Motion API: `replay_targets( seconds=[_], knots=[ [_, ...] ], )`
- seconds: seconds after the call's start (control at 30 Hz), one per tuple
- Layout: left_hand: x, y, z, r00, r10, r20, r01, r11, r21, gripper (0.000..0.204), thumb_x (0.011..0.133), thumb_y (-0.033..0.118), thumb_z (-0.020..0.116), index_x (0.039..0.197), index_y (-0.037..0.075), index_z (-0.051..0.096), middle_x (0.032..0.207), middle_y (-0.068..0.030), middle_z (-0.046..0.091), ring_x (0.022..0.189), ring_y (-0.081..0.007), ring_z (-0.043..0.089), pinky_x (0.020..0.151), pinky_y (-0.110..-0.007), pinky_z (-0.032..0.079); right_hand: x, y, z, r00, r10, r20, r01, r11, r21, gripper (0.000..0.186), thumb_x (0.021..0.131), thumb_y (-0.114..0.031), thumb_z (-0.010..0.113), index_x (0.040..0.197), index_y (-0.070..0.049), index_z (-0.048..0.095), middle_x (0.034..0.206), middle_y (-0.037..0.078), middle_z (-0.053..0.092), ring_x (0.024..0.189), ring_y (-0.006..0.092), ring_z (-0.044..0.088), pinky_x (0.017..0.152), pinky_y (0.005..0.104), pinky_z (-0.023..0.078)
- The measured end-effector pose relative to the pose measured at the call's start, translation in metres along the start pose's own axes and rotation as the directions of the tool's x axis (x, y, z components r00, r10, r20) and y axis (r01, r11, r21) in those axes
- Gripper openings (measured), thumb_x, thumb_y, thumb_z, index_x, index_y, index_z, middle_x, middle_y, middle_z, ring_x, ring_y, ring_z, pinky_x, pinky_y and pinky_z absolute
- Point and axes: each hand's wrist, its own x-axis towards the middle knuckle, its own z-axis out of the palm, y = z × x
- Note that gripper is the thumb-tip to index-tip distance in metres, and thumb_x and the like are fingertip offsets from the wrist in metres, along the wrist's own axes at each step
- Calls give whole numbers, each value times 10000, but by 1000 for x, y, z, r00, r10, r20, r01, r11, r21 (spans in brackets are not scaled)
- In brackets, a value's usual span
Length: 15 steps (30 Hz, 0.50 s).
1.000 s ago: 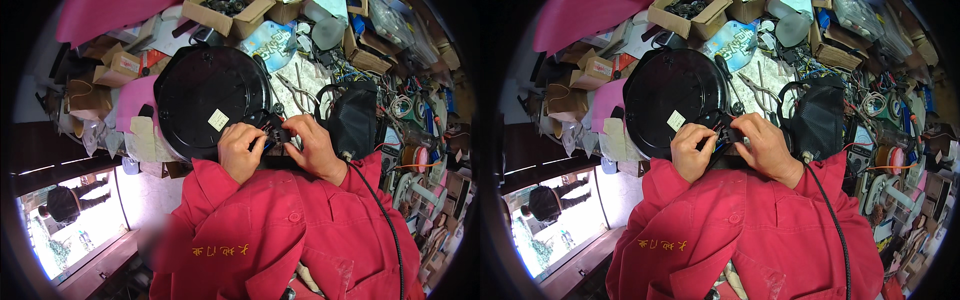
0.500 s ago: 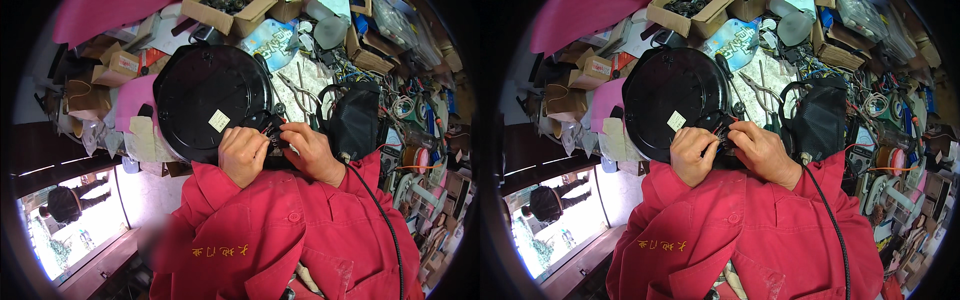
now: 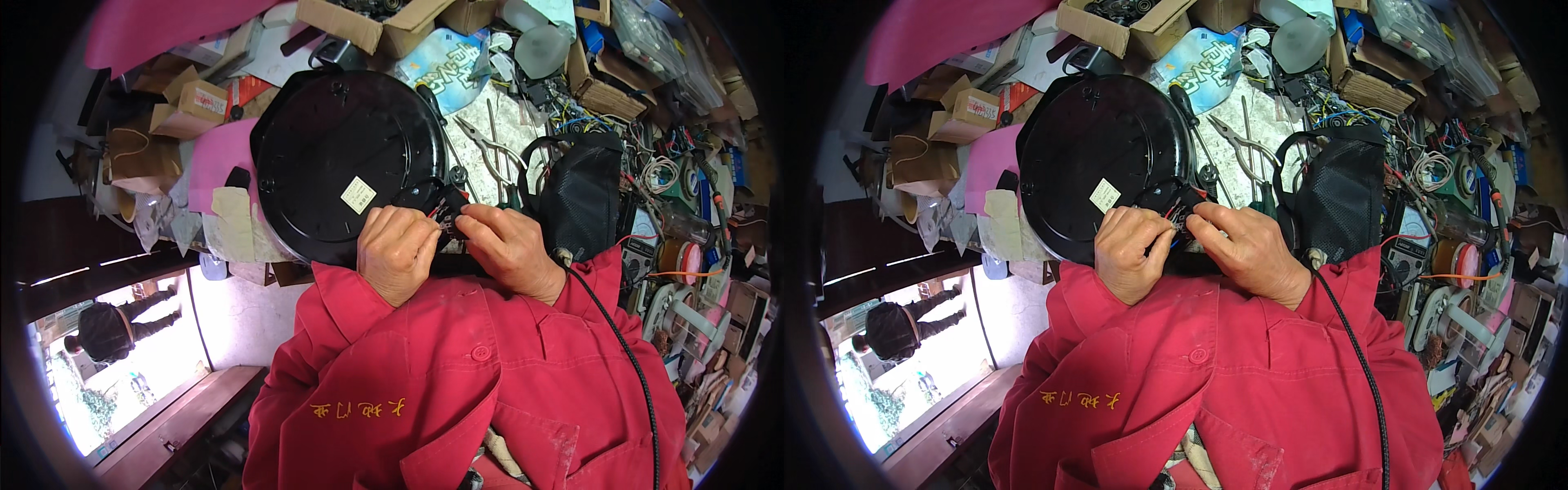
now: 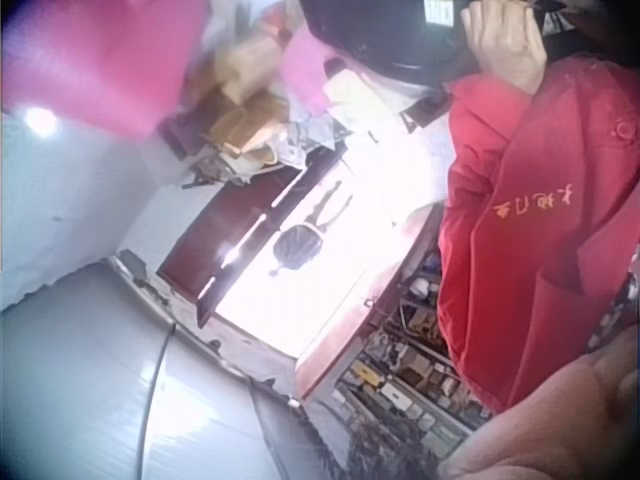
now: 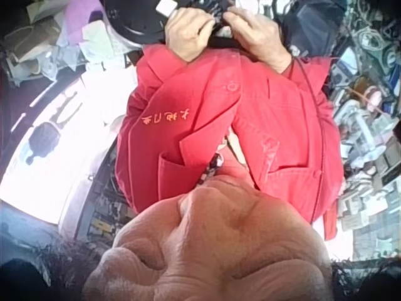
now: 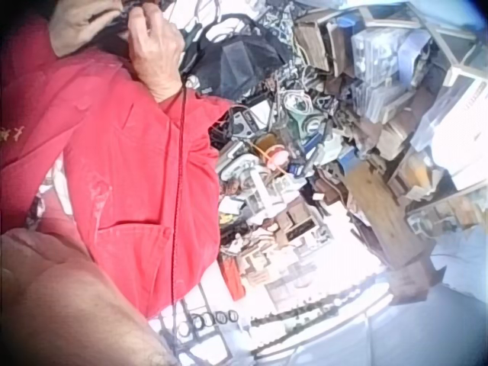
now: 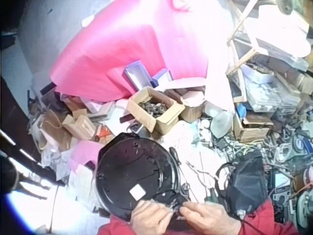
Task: The person works on the underside of a black circular appliance, using pliers and a screwdriver to strip, twist, and connect wires. They repeatedly adjust wire positions and tighten connections while handling the device and tools.
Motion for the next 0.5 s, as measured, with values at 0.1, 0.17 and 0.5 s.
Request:
replay_targets(
  seconds=[0.1,0.17,0.5],
  knots=[
    [0,0,-1,1000,15,9,-15,1000,13,162,776,2,810,896,68,724,897,-53,701,798,-260,647,763,-378,490,1,2,-2,999,-45,16,45,999,-13,363,823,-60,728,1184,-49,684,1157,92,682,828,215,695,699,323,565],
    [1,0,-2,998,57,7,-57,997,46,160,774,-6,802,897,59,723,891,-53,693,803,-257,647,763,-380,491,0,2,-3,997,-64,39,65,998,-25,356,835,-74,717,1187,-37,682,1159,99,684,827,216,691,697,323,562],
    [0,-2,-3,976,199,86,-208,972,107,185,741,-34,761,918,8,726,901,-73,669,822,-256,645,767,-386,498,3,-5,-10,987,-86,136,92,995,-40,344,855,-98,712,1181,3,663,1129,113,664,796,205,672,669,322,552]
  ],
)
